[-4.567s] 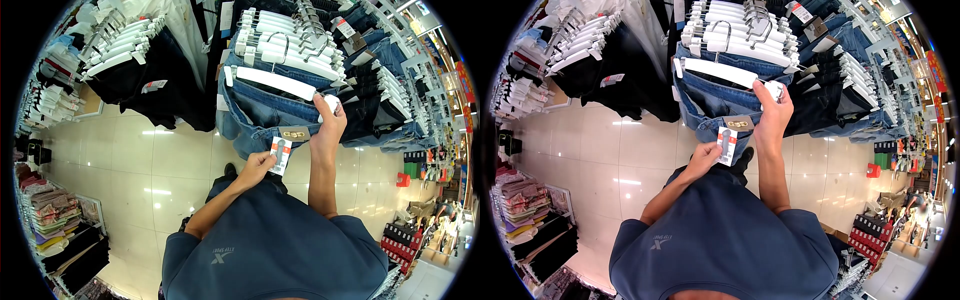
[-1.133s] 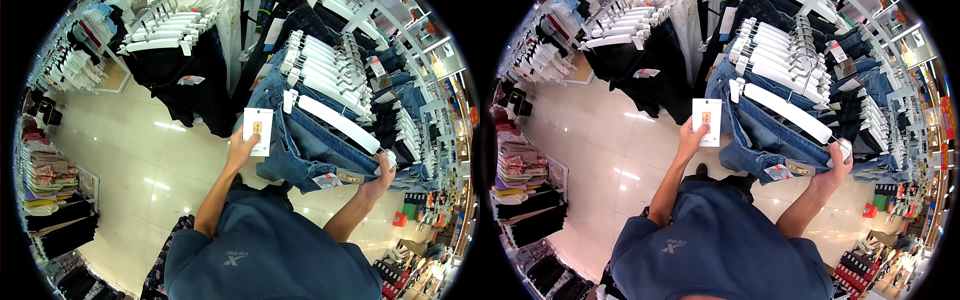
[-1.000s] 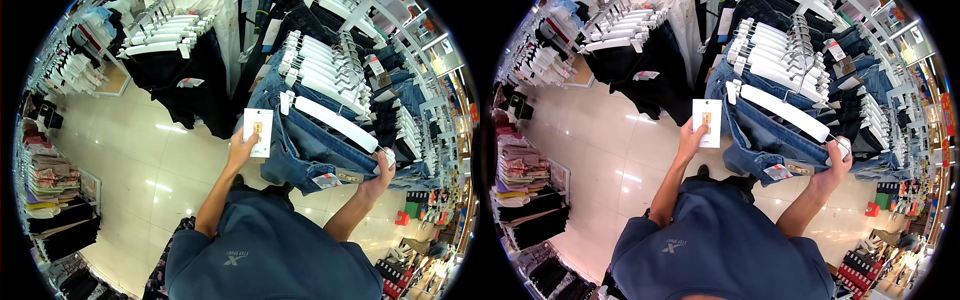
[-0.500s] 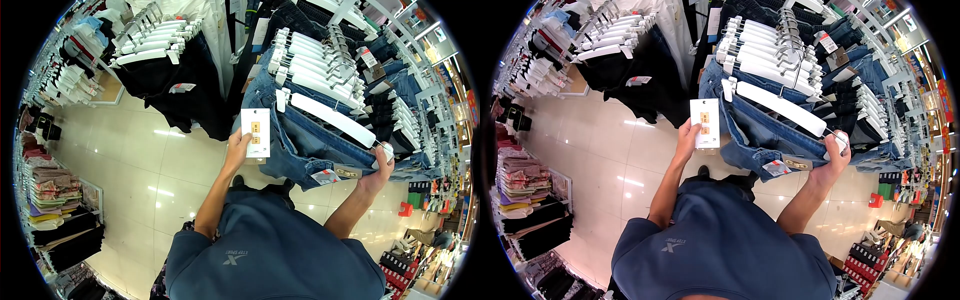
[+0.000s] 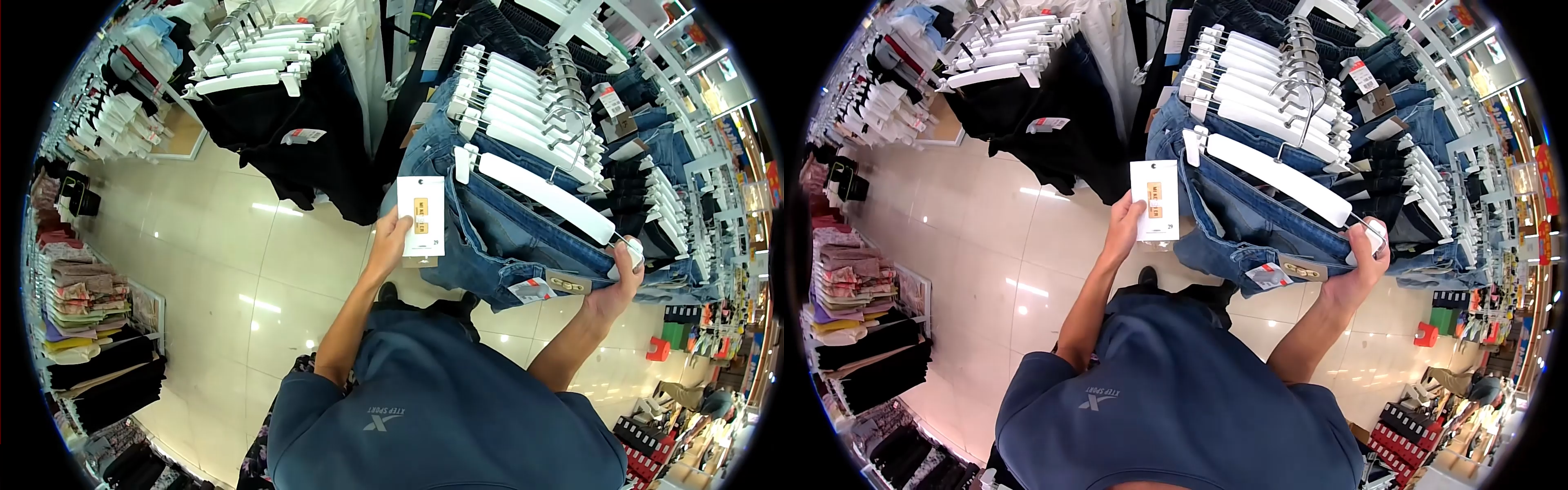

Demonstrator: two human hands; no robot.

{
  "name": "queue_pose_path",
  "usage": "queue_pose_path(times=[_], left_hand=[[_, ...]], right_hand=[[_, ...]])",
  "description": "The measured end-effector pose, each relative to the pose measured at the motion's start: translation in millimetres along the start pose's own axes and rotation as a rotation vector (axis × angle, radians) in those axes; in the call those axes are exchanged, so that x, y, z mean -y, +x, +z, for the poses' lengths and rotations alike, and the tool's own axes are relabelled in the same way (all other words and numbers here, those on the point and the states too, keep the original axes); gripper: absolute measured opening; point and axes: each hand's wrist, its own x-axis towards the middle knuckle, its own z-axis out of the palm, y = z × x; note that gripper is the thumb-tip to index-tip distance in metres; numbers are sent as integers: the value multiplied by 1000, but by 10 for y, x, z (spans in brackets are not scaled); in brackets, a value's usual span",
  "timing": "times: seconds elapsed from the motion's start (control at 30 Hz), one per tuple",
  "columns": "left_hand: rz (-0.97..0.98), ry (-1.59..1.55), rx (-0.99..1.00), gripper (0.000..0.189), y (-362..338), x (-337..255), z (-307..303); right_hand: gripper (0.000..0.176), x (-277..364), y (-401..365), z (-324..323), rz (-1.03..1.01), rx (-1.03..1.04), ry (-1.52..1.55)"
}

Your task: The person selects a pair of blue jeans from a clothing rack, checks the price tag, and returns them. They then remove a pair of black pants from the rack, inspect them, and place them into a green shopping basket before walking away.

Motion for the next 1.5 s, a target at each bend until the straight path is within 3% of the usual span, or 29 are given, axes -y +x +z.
queue_pose_path(times=[0.27, 0.37, 0.47, 0.5, 0.63, 0.73, 0.9, 0.93, 1.07, 1.13, 1.27, 1.33, 1.4, 1.47, 1.5], left_hand=[[45, 93, -48, 29, 43, 119, -63], [-12, 342, -48, 29, 90, 212, -199], [272, 641, -201, 34, 118, 332, -239], [233, 626, -224, 41, 82, 186, -178], [345, 542, -143, 52, 45, -257, -43], [537, 560, -81, 58, 23, -538, 94], [541, 624, 213, 66, 44, -875, 229], [601, 683, 255, 52, 32, -954, 267], [519, 952, 487, 22, -66, -1114, 298], [508, 918, 641, 24, -96, -1141, 373], [32, 901, 1141, 36, -93, -1224, 457], [-47, 738, 1346, 39, -80, -1169, 512], [-73, 534, 1471, 51, -49, -994, 594], [-260, 345, 1527, 57, -45, -883, 682], [-220, 238, 1529, 61, -64, -829, 725]], right_hand=[[23, 17, -17, 23, 18, 25, -7], [21, 24, -27, 31, 10, 24, -22], [21, 17, -24, 30, -45, 34, -76], [22, 15, -22, 22, -55, 64, -85], [25, 32, -27, -37, -74, 198, -113], [28, 33, -43, -10, -99, 290, -102], [28, -9, -13, -104, -124, 503, -29], [28, -10, -7, -106, -139, 543, -9], [30, -54, 55, -167, -192, 653, 47], [32, -98, 83, -227, -204, 696, -10], [32, -216, 204, -298, -268, 793, -3], [32, -302, 237, -307, -220, 782, 44], [34, -429, 254, -343, -170, 741, 41], [36, -554, 271, -411, -88, 694, -9], [36, -613, 283, -423, -46, 664, -22]])
